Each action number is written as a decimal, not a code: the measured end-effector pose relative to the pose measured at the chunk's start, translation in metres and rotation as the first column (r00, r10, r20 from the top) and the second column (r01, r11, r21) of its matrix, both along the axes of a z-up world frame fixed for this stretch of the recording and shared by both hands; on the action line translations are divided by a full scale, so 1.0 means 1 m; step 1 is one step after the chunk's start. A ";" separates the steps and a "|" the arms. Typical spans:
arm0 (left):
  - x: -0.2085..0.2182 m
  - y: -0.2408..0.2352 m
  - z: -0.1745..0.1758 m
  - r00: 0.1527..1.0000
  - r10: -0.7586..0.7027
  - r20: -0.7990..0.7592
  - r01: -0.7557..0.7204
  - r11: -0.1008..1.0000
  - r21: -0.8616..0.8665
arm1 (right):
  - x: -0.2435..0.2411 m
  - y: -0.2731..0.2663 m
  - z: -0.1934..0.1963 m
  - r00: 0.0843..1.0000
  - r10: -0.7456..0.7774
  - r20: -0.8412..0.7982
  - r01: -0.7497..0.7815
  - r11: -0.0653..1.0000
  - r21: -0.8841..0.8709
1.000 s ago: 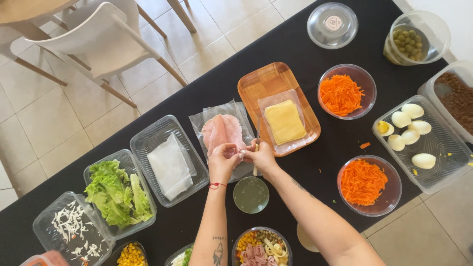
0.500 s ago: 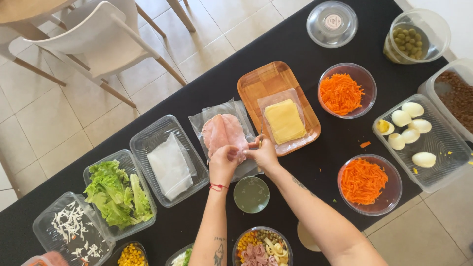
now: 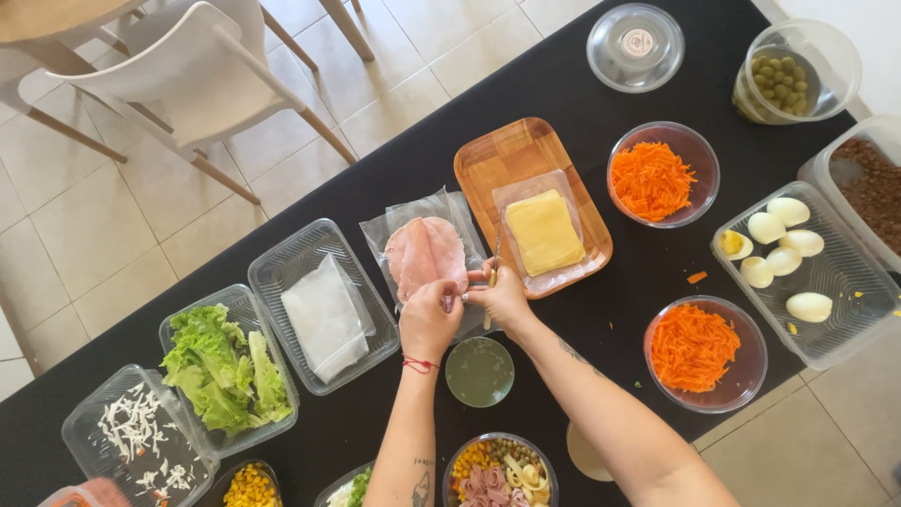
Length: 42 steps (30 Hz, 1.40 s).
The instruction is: The person prepares a salad by cutting slices of ham and cheese into small pieces using a knife and adding them to a bowl containing corn and peas. They then retrieve a hard-boiled egg from the refrigerator, cut it into pieces, and add it to the bowl, followed by adding olives.
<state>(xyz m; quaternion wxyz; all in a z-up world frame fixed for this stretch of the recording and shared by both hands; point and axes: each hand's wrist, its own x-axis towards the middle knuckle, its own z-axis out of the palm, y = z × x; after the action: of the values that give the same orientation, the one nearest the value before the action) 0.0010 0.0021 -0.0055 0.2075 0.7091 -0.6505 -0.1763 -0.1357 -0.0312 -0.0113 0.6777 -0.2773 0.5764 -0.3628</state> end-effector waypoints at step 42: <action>-0.113 -0.061 -0.043 0.849 -0.383 0.363 0.482 0.843 -0.238 | -0.154 -0.002 0.068 0.666 -0.043 -0.745 0.000 0.998 -0.058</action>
<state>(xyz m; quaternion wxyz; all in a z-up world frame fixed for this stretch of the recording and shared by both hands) -0.1119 -0.0592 -0.0481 0.1722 0.5168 -0.8386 -0.0010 -0.2899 -0.0333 0.0569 0.3711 -0.4123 0.7963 -0.2410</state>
